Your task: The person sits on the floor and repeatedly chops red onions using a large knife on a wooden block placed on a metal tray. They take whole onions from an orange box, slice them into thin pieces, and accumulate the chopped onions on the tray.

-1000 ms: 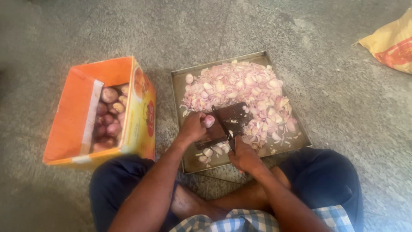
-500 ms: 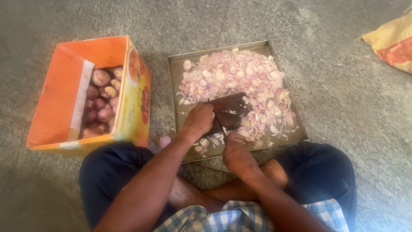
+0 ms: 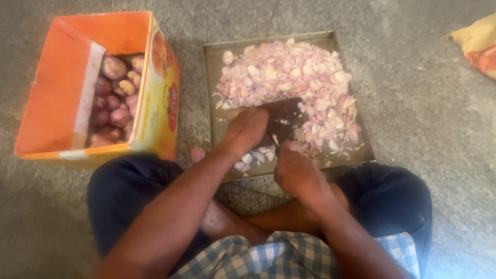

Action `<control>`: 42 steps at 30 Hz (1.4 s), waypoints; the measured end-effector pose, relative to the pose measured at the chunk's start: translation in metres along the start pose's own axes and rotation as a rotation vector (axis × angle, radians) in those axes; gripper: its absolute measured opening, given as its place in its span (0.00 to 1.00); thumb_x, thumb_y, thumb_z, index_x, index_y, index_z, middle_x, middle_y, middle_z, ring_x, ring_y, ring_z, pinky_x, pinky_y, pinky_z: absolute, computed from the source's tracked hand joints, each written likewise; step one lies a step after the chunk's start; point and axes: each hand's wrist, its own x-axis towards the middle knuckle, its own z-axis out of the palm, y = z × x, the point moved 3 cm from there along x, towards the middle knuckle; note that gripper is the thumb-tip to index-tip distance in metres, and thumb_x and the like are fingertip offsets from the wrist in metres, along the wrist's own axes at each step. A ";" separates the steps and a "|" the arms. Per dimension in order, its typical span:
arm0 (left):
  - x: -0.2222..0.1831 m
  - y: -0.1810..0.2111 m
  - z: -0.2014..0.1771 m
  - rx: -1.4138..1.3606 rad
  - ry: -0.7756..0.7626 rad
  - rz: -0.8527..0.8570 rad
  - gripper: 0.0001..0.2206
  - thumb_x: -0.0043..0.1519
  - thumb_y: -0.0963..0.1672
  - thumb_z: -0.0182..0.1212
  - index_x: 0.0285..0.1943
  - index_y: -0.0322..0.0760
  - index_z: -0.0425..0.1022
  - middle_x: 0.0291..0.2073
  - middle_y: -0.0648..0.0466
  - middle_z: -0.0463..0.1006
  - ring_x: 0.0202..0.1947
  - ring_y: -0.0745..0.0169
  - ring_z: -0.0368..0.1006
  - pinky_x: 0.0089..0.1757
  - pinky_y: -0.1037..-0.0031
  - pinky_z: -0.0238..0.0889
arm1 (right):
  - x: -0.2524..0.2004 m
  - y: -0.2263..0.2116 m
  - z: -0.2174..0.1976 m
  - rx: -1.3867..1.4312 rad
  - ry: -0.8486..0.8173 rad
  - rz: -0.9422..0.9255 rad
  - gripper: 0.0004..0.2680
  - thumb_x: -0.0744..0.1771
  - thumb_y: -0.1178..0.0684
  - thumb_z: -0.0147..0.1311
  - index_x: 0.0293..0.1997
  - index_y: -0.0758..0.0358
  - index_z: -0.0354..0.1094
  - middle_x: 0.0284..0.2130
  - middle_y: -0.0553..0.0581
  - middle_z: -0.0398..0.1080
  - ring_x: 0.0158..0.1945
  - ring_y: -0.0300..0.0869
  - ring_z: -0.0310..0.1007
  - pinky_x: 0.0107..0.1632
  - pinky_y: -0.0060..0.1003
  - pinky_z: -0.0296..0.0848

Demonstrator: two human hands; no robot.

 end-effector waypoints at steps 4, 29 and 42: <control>0.010 0.000 -0.006 -0.002 0.018 0.028 0.10 0.60 0.37 0.49 0.36 0.26 0.78 0.41 0.32 0.79 0.46 0.35 0.77 0.47 0.54 0.69 | 0.020 -0.016 -0.011 0.079 0.126 0.027 0.12 0.67 0.60 0.44 0.55 0.73 0.55 0.40 0.78 0.74 0.48 0.68 0.75 0.54 0.60 0.70; 0.022 -0.015 -0.009 -0.009 0.050 0.128 0.10 0.56 0.37 0.54 0.43 0.27 0.80 0.40 0.30 0.78 0.45 0.31 0.76 0.48 0.52 0.69 | 0.046 -0.035 -0.018 0.144 -0.005 0.059 0.23 0.63 0.59 0.49 0.64 0.79 0.45 0.31 0.77 0.76 0.43 0.68 0.76 0.54 0.61 0.68; 0.008 -0.015 0.002 -0.063 0.005 0.156 0.12 0.52 0.44 0.68 0.34 0.25 0.79 0.36 0.30 0.78 0.41 0.31 0.75 0.44 0.52 0.69 | 0.058 -0.017 0.031 0.134 0.087 -0.026 0.25 0.67 0.59 0.41 0.71 0.82 0.38 0.40 0.80 0.73 0.44 0.67 0.77 0.50 0.59 0.73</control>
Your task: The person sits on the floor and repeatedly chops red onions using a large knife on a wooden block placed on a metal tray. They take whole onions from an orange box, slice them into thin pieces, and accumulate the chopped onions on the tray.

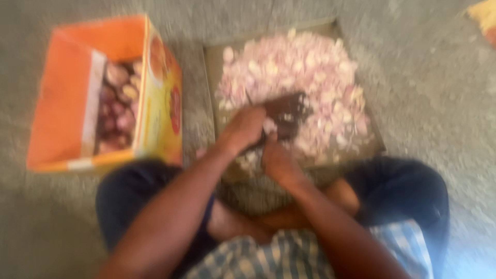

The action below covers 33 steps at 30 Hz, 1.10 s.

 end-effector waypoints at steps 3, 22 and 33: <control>0.010 -0.004 -0.010 0.036 0.003 -0.065 0.10 0.56 0.36 0.52 0.37 0.28 0.81 0.38 0.32 0.80 0.41 0.37 0.80 0.48 0.56 0.72 | -0.004 -0.005 -0.019 0.110 -0.114 0.137 0.24 0.66 0.58 0.41 0.71 0.74 0.41 0.40 0.79 0.73 0.44 0.66 0.78 0.51 0.59 0.73; -0.021 0.023 -0.021 -0.284 -0.097 -0.388 0.12 0.59 0.42 0.53 0.37 0.29 0.83 0.38 0.31 0.82 0.42 0.34 0.79 0.49 0.57 0.69 | -0.019 -0.013 -0.009 0.177 -0.123 0.151 0.17 0.67 0.58 0.42 0.63 0.76 0.50 0.37 0.79 0.73 0.43 0.67 0.78 0.47 0.60 0.73; 0.000 0.012 -0.012 0.099 0.056 -0.108 0.08 0.50 0.36 0.60 0.37 0.26 0.80 0.36 0.31 0.79 0.45 0.31 0.76 0.49 0.52 0.68 | -0.010 0.001 -0.021 0.315 -0.057 0.018 0.16 0.66 0.58 0.46 0.57 0.76 0.51 0.38 0.76 0.71 0.40 0.65 0.79 0.45 0.55 0.76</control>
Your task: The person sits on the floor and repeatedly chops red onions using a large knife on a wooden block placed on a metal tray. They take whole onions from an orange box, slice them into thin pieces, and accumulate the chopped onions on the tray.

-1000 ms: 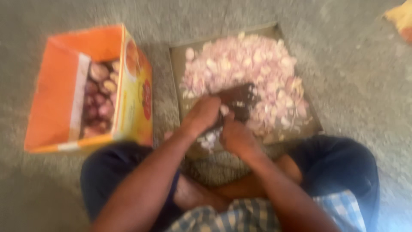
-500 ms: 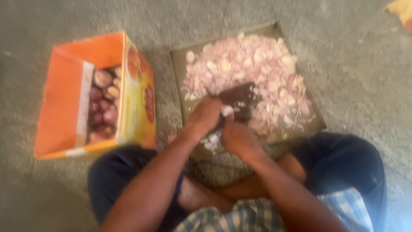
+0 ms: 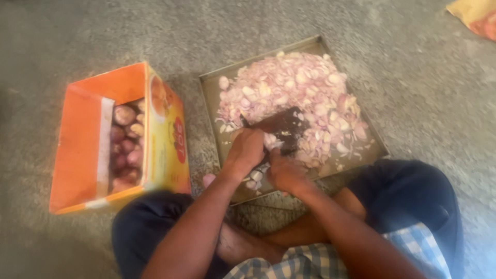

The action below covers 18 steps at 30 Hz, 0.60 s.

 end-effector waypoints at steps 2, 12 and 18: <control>-0.002 -0.001 0.010 -0.030 -0.015 -0.078 0.07 0.53 0.37 0.59 0.37 0.26 0.80 0.38 0.31 0.79 0.46 0.31 0.75 0.49 0.51 0.67 | -0.018 0.000 -0.009 -0.230 0.213 -0.086 0.13 0.66 0.59 0.45 0.55 0.76 0.56 0.35 0.75 0.75 0.42 0.66 0.77 0.46 0.57 0.74; 0.007 -0.013 0.022 -0.056 -0.019 -0.104 0.07 0.58 0.38 0.58 0.41 0.28 0.79 0.44 0.33 0.78 0.51 0.32 0.72 0.52 0.51 0.65 | -0.026 -0.030 -0.025 -0.181 0.003 0.121 0.18 0.66 0.62 0.46 0.64 0.71 0.49 0.42 0.74 0.74 0.49 0.64 0.75 0.52 0.56 0.73; 0.005 -0.013 0.017 -0.046 -0.027 -0.090 0.06 0.53 0.37 0.63 0.38 0.26 0.80 0.41 0.30 0.77 0.49 0.29 0.72 0.49 0.52 0.66 | -0.023 -0.026 -0.020 -0.163 0.005 0.101 0.16 0.65 0.61 0.48 0.59 0.72 0.52 0.41 0.74 0.74 0.48 0.65 0.76 0.51 0.57 0.73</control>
